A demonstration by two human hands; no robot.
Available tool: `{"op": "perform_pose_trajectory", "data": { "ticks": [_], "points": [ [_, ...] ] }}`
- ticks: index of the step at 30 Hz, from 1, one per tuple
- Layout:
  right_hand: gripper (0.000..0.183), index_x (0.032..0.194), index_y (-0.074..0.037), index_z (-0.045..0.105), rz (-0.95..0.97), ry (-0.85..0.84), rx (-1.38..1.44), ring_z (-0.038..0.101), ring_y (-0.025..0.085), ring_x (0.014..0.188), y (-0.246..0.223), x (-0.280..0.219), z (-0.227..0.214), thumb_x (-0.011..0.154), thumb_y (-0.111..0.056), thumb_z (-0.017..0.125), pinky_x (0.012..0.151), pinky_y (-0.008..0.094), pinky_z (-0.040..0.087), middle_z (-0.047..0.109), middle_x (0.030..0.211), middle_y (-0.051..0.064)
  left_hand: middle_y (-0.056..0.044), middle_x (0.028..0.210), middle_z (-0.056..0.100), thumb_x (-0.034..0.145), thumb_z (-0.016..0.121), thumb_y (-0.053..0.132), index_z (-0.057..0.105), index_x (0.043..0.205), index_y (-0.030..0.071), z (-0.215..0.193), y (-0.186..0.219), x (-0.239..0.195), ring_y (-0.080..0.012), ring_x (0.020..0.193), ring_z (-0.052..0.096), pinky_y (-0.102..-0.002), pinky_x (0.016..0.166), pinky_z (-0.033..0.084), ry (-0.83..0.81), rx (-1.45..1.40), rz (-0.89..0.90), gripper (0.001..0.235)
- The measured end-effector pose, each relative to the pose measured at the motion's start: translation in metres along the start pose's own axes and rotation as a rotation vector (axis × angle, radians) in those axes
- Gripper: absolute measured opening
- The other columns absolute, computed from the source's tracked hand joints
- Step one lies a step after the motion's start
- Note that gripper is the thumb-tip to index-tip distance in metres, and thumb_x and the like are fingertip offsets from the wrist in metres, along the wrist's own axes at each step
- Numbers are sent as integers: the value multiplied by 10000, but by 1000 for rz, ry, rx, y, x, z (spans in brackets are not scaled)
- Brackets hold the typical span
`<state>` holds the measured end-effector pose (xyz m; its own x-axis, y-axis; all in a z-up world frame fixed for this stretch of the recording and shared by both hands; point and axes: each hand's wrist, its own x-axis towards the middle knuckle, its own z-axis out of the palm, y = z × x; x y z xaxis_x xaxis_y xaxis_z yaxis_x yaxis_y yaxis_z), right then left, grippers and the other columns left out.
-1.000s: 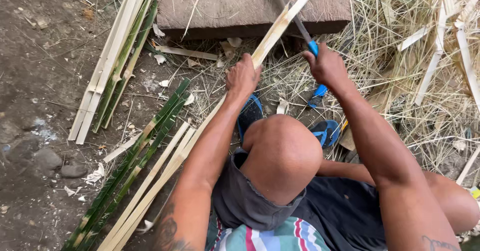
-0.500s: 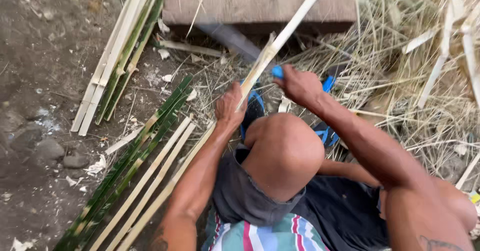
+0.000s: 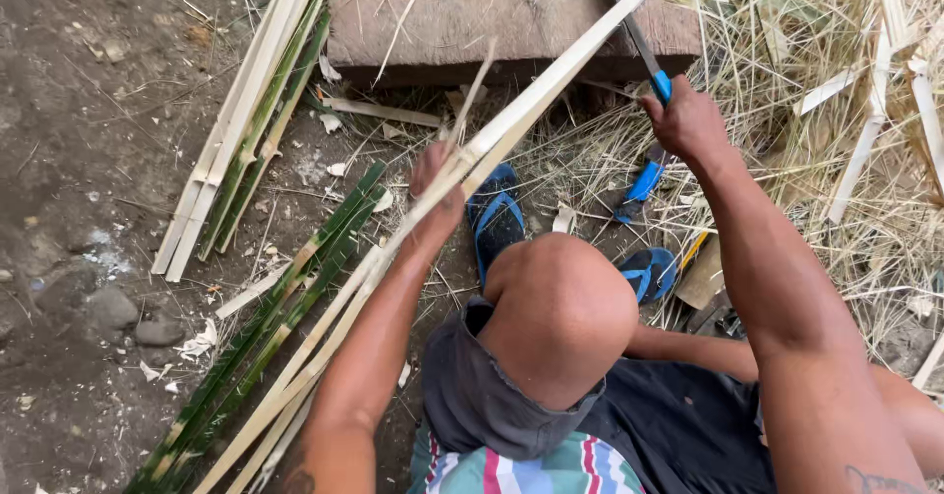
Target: The person sits on the ground and uses a machete to split long bamboo stalks into thin strips. They repeatedly position each stalk on a wooden block, strike it with the machete, and separate the resulting strips.
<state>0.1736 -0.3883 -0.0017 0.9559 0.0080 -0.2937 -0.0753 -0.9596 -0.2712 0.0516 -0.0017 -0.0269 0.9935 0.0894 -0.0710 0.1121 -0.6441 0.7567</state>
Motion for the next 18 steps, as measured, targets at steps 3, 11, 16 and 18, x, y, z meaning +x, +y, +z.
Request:
{"op": "perform_pose_trajectory", "data": {
  "ticks": [3, 11, 16, 18],
  "points": [
    [496, 1098, 11, 521, 9, 13, 46, 630, 576, 875, 6, -8, 5, 1041, -458, 670, 774, 622, 501, 654, 906, 360, -108, 1045, 672, 1092, 480, 94, 618, 1318, 50, 5, 41, 34, -161, 867, 663, -302, 695, 604, 127, -36, 301, 268],
    [431, 1051, -20, 528, 31, -12, 201, 657, 514, 833, 6, -11, 17, 1002, -405, 715, 753, 584, 498, 674, 885, 298, 35, 771, 621, 1070, 574, 312, 648, 1376, 121, -45, 39, 102, -61, 629, 566, -220, 534, 482, -424, -1025, -189, 368],
    [446, 1033, -11, 518, 15, 17, 201, 659, 514, 799, 0, -19, 19, 1023, -417, 702, 737, 573, 510, 667, 846, 305, -25, 977, 673, 1060, 615, 219, 594, 1426, 79, -5, -1, 94, -114, 803, 595, -263, 713, 559, -462, -1001, -184, 392],
    [468, 1053, -7, 507, 0, 26, 175, 655, 524, 790, -4, -23, 17, 1037, -442, 681, 723, 584, 509, 664, 834, 311, -24, 1018, 676, 968, 630, 185, 536, 1456, 138, 39, -11, 93, -140, 870, 642, -287, 745, 605, -536, -627, -196, 499]
  ]
}}
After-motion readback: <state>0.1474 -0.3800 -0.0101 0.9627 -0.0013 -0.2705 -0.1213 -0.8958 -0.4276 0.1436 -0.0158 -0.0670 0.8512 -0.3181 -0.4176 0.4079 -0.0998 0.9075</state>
